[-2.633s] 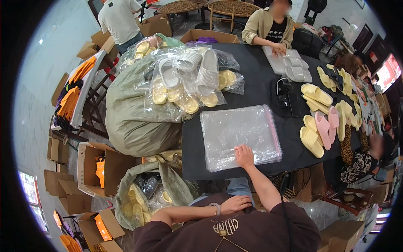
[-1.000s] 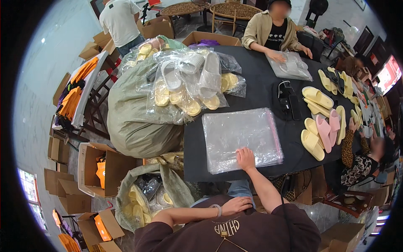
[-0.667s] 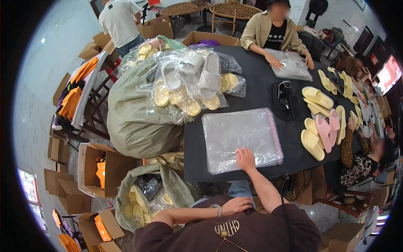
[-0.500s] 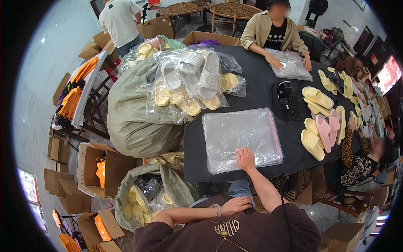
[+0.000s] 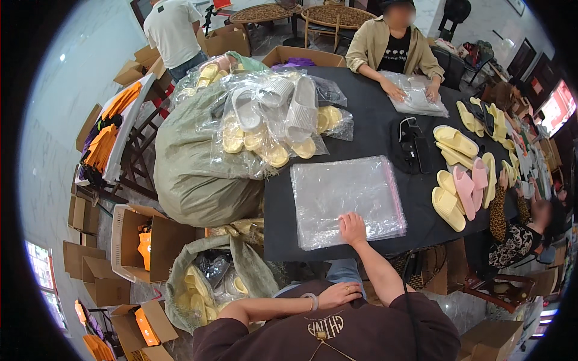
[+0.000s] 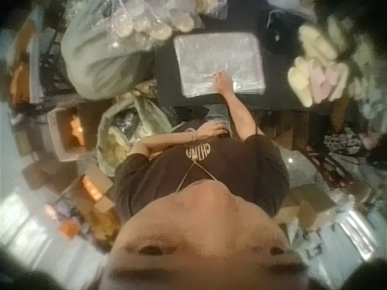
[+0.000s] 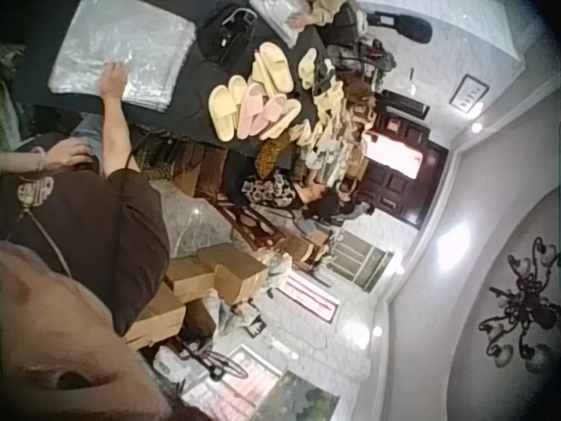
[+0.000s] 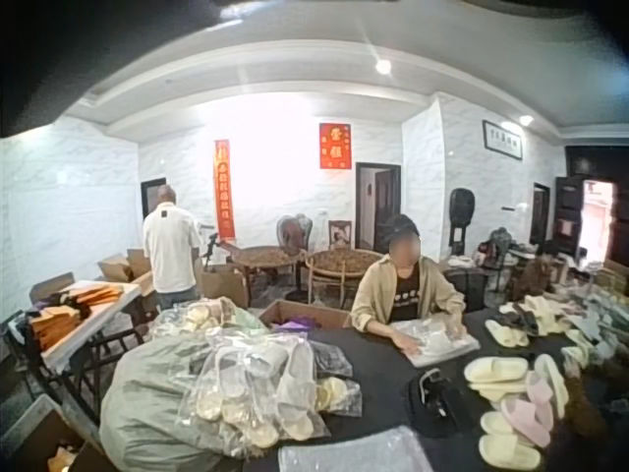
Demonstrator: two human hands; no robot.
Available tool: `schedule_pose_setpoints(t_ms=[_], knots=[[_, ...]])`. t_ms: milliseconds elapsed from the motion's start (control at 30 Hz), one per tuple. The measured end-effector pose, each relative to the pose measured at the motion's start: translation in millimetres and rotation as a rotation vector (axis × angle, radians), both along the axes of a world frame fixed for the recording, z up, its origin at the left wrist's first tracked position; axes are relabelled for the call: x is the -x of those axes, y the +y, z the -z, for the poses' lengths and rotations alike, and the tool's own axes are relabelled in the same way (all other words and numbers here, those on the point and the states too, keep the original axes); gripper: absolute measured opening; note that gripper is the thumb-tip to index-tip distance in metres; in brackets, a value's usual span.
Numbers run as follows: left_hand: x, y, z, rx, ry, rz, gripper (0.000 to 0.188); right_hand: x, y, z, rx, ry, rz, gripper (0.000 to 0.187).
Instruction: The person places pairs of slippers into clear plastic bags on a table. They retrieve slippers from a large sack and arrange them on the table before bagging them. The person handles multiple pairs of slippers in various colors, including yellow, pink, and white.
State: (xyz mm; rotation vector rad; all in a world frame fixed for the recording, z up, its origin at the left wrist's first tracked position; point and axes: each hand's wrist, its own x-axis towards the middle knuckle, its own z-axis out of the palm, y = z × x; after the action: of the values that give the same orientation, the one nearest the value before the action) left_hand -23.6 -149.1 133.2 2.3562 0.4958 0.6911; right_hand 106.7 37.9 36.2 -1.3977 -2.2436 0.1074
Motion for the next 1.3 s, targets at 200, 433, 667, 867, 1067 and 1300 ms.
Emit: schedule_pose_setpoints(t_ms=[200, 433, 667, 867, 1067, 1300], knots=[[-1, 1, 0, -0.009, -0.01, -0.003, 0.039, 1, 0, -3, 0.019, 0.015, -0.001, 0.01], [0, 1, -2, -0.015, -0.027, -0.017, 0.04, 0, -1, -2, 0.013, -0.026, 0.0, 0.012], [-3, -1, 3, -0.005, -0.027, -0.014, 0.038, -1, -2, -1, 0.013, 0.0, -0.002, 0.009], [-3, -1, 4, -0.023, -0.044, -0.033, 0.037, -2, 0, 1, 0.016, 0.0, 0.002, 0.01], [2, 0, -3, -0.021, -0.038, -0.051, 0.035, 3, 0, -1, 0.027, 0.005, -0.004, 0.01], [6, -1, 2, -0.117, -0.126, -0.262, 0.032, 5, 0, 14, 0.029, 0.023, -0.036, 0.012]])
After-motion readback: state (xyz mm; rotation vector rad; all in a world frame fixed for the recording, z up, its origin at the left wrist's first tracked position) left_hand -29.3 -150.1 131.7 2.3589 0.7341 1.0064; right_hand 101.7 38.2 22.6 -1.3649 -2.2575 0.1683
